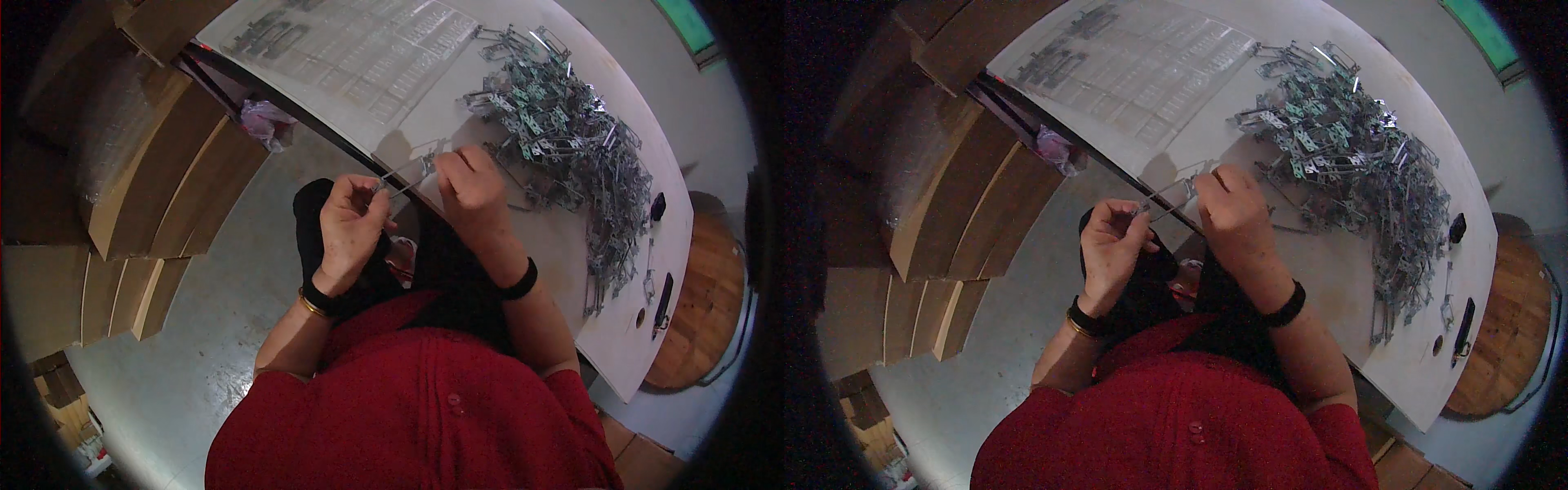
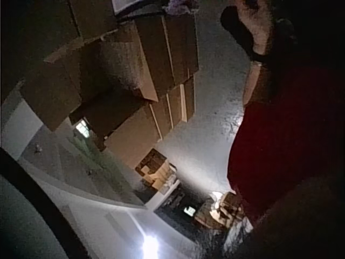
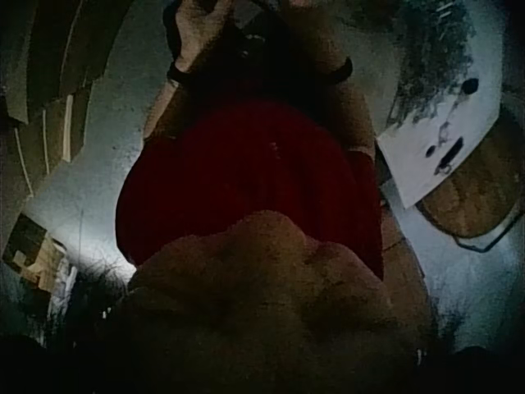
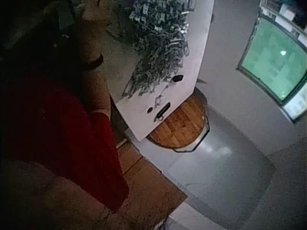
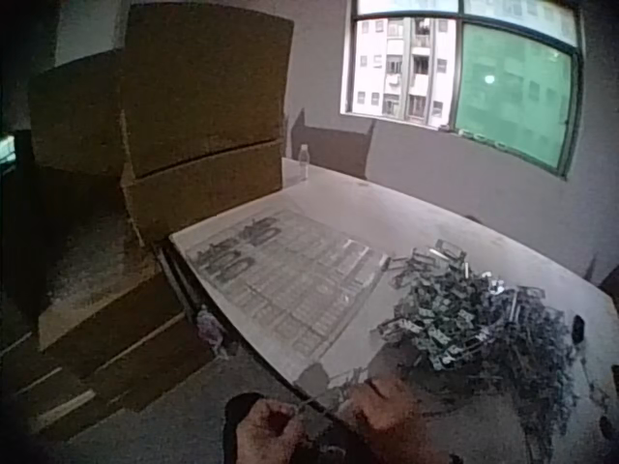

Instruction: The recorder picks up small metal frame clips from a pile, inspects or assembles them, and places them into a clear plastic sorting tray.

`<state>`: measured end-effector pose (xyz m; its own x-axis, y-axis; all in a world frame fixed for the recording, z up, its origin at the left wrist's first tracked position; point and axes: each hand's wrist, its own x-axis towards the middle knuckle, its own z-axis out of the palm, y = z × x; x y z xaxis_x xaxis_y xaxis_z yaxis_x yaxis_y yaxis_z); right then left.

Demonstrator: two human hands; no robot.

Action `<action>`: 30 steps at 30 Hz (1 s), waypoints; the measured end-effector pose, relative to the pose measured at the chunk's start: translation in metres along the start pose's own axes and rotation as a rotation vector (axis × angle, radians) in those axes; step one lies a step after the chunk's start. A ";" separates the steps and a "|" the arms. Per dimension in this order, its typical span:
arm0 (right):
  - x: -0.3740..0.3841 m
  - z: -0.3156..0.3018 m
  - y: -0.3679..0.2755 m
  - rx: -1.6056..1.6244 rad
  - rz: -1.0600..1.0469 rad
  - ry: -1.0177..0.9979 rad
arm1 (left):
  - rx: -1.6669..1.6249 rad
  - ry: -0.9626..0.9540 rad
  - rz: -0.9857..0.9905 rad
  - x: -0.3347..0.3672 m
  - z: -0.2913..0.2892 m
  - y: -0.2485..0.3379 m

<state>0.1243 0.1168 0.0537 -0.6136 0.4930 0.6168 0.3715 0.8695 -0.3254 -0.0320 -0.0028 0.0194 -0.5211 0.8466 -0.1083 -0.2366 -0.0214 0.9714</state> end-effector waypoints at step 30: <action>-0.007 0.011 0.010 0.087 0.124 0.106 | 0.084 0.050 -0.036 -0.002 0.002 0.001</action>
<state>0.1246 0.1225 0.0383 -0.4883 0.5948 0.6386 0.3754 0.8037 -0.4616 -0.0296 -0.0037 0.0214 -0.5541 0.8185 -0.1513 -0.1875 0.0544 0.9808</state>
